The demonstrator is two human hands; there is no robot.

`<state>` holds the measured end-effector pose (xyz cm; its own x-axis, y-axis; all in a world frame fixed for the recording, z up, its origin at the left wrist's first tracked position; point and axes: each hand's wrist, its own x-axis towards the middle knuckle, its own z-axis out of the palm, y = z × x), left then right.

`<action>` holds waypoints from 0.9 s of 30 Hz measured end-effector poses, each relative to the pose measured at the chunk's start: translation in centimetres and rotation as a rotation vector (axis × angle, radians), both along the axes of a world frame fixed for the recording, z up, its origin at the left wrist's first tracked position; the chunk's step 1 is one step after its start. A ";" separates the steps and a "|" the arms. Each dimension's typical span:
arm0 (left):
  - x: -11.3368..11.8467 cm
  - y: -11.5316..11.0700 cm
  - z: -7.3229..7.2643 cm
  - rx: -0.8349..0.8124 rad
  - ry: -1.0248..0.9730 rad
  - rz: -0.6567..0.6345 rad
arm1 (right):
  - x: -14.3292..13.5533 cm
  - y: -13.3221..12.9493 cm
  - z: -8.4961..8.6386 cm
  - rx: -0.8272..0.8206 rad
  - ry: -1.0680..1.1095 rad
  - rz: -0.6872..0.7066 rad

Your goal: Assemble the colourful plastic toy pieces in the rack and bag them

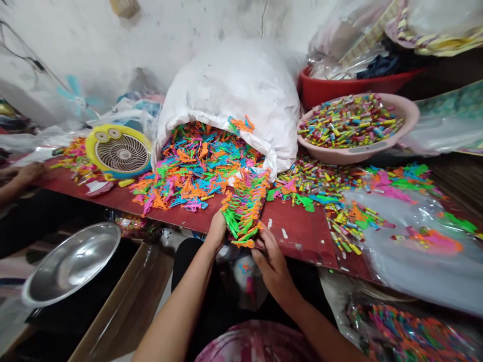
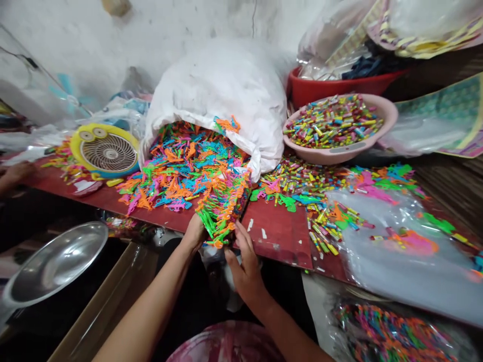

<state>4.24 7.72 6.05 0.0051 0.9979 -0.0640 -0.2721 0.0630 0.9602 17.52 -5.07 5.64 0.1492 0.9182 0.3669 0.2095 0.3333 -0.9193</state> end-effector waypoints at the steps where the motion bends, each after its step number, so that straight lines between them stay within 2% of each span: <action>1: 0.0 0.2 0.0 0.026 -0.024 -0.010 | 0.1 0.2 0.0 0.001 -0.024 -0.013; 5: -0.3 -0.3 0.0 0.092 -0.056 0.017 | 1.3 1.0 0.0 -0.063 -0.042 -0.020; 8: -0.7 -2.1 -0.1 0.136 -0.008 0.126 | 2.5 1.6 0.0 -0.114 -0.017 -0.038; 10: -1.1 -3.6 -0.5 0.161 0.019 0.141 | 3.1 2.0 0.0 -0.140 -0.054 -0.047; 12: -1.6 -5.0 -1.2 0.205 0.106 0.092 | 3.4 2.4 0.1 -0.142 -0.151 -0.053; 15: -2.5 -6.1 -2.2 0.336 0.361 0.050 | 3.3 2.9 0.3 -0.113 -0.276 -0.068; 18: -3.1 -6.0 -2.6 0.461 0.543 0.108 | 2.9 3.1 0.2 -0.092 -0.349 -0.087; 21: -3.3 -5.4 -2.6 0.538 0.619 0.198 | 2.6 3.0 -0.1 -0.065 -0.425 -0.089; 27: -3.4 -4.9 -2.7 0.568 0.755 0.314 | 2.0 2.9 -0.3 -0.032 -0.525 -0.057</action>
<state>0.86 2.82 3.38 -0.1097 0.8308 0.5457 0.4969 -0.4296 0.7540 19.49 -2.13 5.37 0.0033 0.9260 0.3775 0.6614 0.2811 -0.6953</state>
